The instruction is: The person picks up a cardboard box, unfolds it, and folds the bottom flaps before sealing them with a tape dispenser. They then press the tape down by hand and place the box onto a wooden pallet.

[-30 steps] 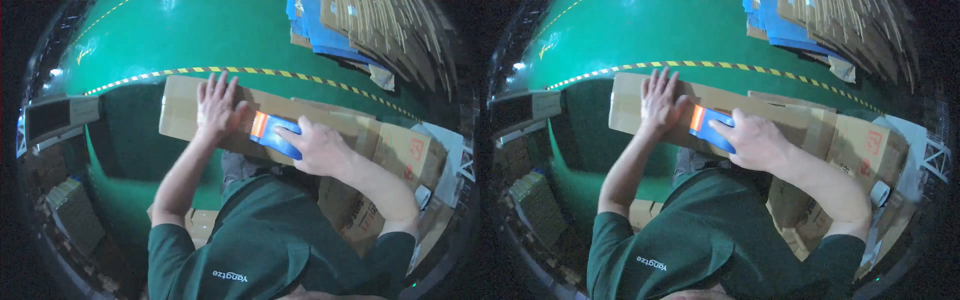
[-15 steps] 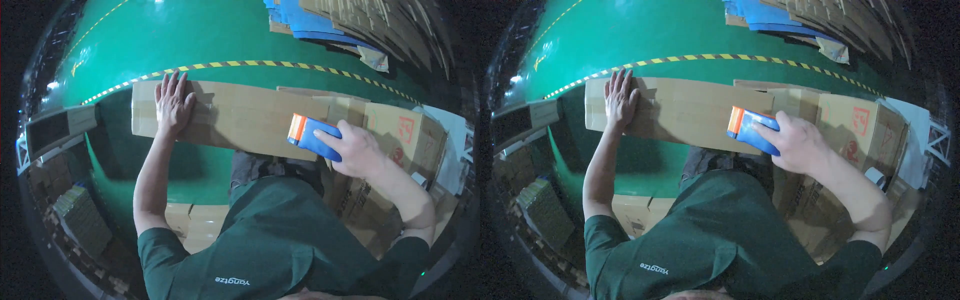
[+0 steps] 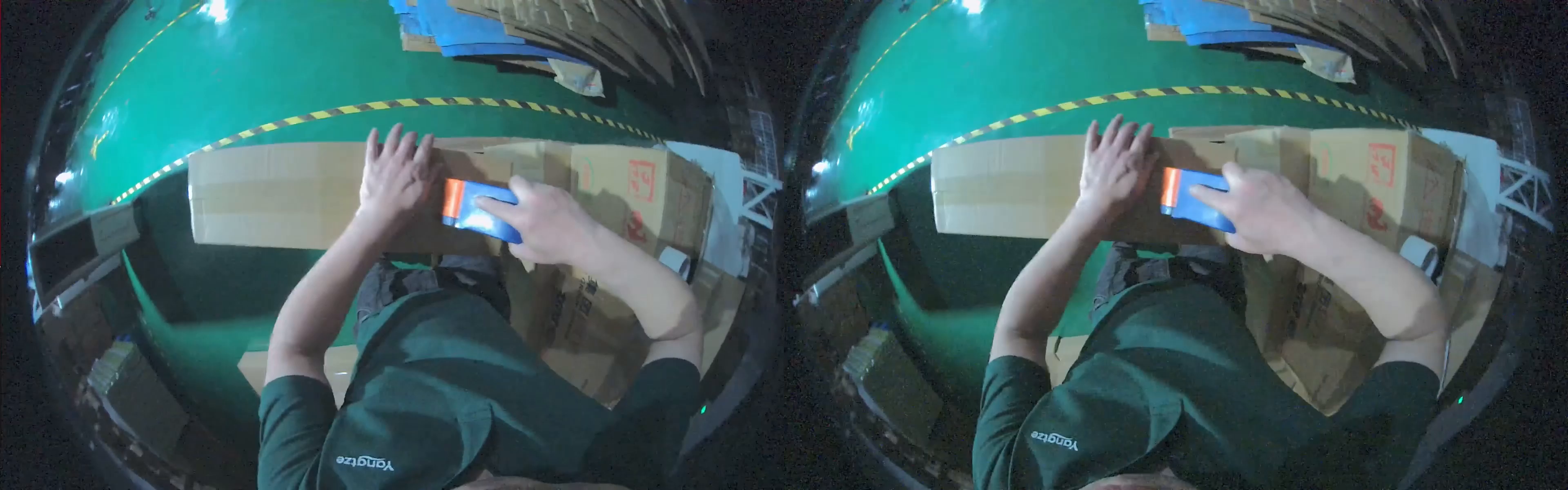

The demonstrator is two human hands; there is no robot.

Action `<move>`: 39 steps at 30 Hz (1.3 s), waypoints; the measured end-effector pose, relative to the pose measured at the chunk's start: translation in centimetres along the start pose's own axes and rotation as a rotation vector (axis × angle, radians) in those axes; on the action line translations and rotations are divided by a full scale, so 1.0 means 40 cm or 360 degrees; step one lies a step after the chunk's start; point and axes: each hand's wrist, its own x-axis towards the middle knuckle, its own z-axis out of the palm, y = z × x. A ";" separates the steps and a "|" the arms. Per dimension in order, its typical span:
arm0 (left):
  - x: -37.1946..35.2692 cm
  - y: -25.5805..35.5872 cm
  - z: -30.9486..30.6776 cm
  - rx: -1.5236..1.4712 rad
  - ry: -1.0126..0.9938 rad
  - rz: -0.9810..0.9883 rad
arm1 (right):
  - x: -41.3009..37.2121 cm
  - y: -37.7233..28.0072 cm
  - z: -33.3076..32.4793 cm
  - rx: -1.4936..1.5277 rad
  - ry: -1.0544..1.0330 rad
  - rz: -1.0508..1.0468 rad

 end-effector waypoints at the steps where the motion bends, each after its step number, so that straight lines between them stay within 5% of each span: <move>1: -0.002 0.006 0.002 0.0001 0.0083 0.0082 | 0.006 -0.007 0.003 0.0035 0.0060 -0.0029; 8: -0.066 -0.279 -0.065 0.0169 0.0068 0.0344 | 0.156 -0.188 -0.041 0.0356 0.0295 -0.0187; 14: -0.101 -0.236 -0.047 0.0279 0.0120 -0.0161 | 0.152 -0.210 -0.029 0.0418 0.0471 -0.0225; 20: -0.093 -0.237 -0.061 0.0266 -0.0007 -0.0238 | -0.018 -0.112 0.129 0.0428 0.0638 -0.0125; 30: -0.085 -0.229 -0.072 0.0224 -0.0096 -0.0230 | -0.061 -0.058 0.213 0.0411 0.0585 -0.0082; 39: -0.083 -0.225 -0.071 0.0228 -0.0162 -0.0290 | 0.043 -0.074 0.156 0.0445 0.0148 -0.0033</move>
